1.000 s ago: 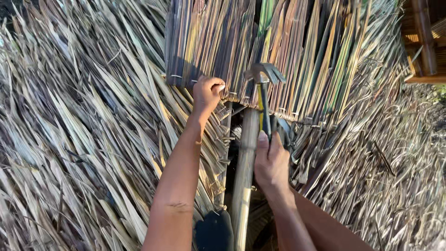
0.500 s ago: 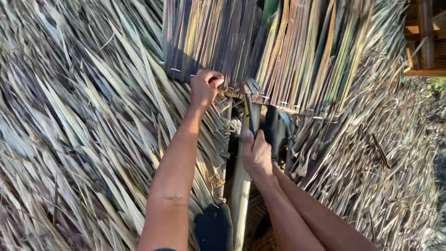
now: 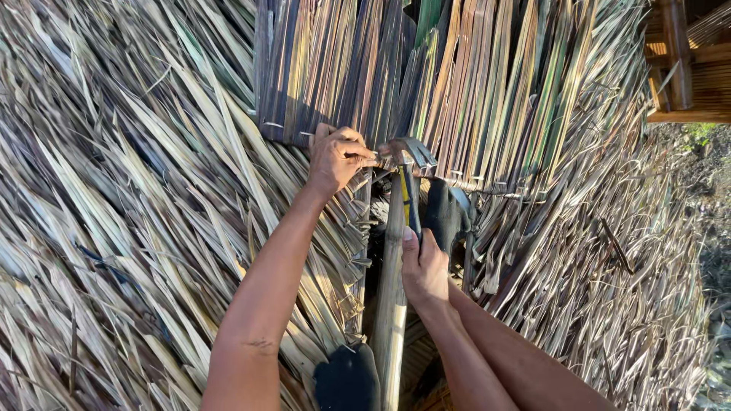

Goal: The person installs thatched roofing material on a roof structure. They position bundles of dried palm leaves, align them with the existing thatch, and secure them using a hammer and nails. The person repeatedly retrieves nails from a container and hammers them into the bamboo frame to fasten the thatch.

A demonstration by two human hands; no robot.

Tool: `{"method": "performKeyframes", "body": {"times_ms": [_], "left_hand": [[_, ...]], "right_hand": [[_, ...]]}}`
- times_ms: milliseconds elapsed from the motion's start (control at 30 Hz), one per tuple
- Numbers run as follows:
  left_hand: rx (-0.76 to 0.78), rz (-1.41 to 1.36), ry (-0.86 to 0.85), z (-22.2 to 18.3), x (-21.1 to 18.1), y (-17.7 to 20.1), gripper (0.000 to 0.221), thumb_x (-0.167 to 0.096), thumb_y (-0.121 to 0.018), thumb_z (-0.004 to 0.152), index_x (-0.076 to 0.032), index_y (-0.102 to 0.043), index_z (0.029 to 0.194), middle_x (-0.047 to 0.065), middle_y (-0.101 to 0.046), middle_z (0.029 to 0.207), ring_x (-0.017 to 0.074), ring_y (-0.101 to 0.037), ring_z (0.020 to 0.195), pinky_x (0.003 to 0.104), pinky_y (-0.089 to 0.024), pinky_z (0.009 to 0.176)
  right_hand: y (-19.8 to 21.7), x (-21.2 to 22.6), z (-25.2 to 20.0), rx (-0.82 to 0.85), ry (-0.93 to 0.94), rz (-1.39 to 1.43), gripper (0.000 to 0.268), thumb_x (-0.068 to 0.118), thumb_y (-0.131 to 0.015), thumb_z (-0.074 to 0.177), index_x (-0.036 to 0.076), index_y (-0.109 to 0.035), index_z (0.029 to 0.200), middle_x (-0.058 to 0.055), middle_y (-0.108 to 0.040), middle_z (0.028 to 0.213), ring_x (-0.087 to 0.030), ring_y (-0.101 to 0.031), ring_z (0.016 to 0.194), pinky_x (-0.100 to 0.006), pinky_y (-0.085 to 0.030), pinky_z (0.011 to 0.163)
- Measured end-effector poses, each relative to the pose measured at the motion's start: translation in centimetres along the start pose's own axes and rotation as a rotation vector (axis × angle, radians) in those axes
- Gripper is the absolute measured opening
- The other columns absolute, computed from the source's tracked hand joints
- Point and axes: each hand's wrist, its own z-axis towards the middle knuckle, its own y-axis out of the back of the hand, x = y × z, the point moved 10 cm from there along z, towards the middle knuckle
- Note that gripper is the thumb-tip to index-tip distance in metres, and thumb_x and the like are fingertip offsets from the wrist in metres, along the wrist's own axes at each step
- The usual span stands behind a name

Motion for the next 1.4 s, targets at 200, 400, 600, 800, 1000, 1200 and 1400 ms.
{"method": "performKeyframes", "body": {"times_ms": [200,400,600,800,1000,1200,1400], "left_hand": [[-0.048,-0.002,0.048,0.3,-0.6,1.6,0.019,-0.035,-0.092,0.065,-0.03,-0.084,0.081,-0.006,-0.055,0.094,0.0212,-0.047,0.1,0.042,-0.038,0.1],[-0.014,-0.014,0.108,0.2,0.0,1.4,0.02,-0.04,-0.093,0.066,-0.03,-0.085,0.081,-0.006,-0.054,0.094,0.0223,-0.047,0.101,0.046,-0.033,0.105],[0.018,0.056,0.139,0.0,0.5,0.2,0.023,-0.043,-0.094,0.063,-0.028,-0.084,0.077,-0.004,-0.053,0.093,0.0236,-0.046,0.101,0.046,-0.033,0.105],[-0.004,0.002,0.104,0.3,0.5,0.5,0.023,-0.041,-0.093,0.066,-0.029,-0.086,0.085,-0.003,-0.054,0.091,0.0241,-0.047,0.1,0.045,-0.036,0.099],[0.06,0.002,0.125,0.8,0.9,0.6,0.017,-0.032,-0.092,0.071,-0.026,-0.085,0.085,0.0,-0.056,0.091,0.0265,-0.047,0.1,0.046,-0.037,0.098],[0.163,-0.077,0.043,1.2,1.8,-0.3,0.037,0.002,-0.072,0.079,-0.023,-0.082,0.105,0.002,-0.061,0.108,0.0296,-0.049,0.102,0.044,-0.043,0.097],[0.123,-0.105,0.14,0.5,3.7,-1.5,0.023,0.003,-0.074,0.08,-0.014,-0.067,0.092,0.004,-0.06,0.106,0.0307,-0.052,0.106,0.047,-0.042,0.095]], "right_hand": [[-0.4,0.9,-0.7,0.023,0.024,0.036,0.05,0.047,-0.043,0.105,0.002,-0.051,0.087,-0.019,-0.057,0.058,-0.035,-0.057,0.049,-0.049,-0.044,0.046],[-0.2,2.8,-1.2,-0.038,0.165,0.059,0.052,0.048,-0.043,0.107,0.001,-0.048,0.086,-0.016,-0.052,0.056,-0.029,-0.052,0.045,-0.045,-0.043,0.046],[-0.3,2.1,-0.4,0.072,0.056,-0.102,0.043,0.045,-0.047,0.105,0.003,-0.052,0.096,-0.022,-0.062,0.065,-0.041,-0.063,0.056,-0.05,-0.046,0.048],[0.4,2.6,-0.1,0.066,-0.037,-0.041,0.035,0.039,-0.046,0.103,0.004,-0.051,0.1,-0.023,-0.064,0.064,-0.04,-0.068,0.054,-0.05,-0.052,0.048],[1.2,2.6,0.4,0.009,0.038,-0.068,0.043,0.042,-0.047,0.107,0.001,-0.05,0.093,-0.022,-0.061,0.061,-0.039,-0.064,0.051,-0.052,-0.048,0.044],[2.8,3.2,0.0,0.029,0.098,-0.067,0.047,0.046,-0.044,0.11,0.003,-0.054,0.095,-0.016,-0.062,0.061,-0.024,-0.06,0.044,-0.041,-0.045,0.039],[5.1,5.6,-2.6,0.084,0.101,0.021,0.048,0.045,-0.037,0.104,0.001,-0.054,0.101,-0.006,-0.055,0.054,-0.015,-0.051,0.039,-0.036,-0.043,0.031]]}}
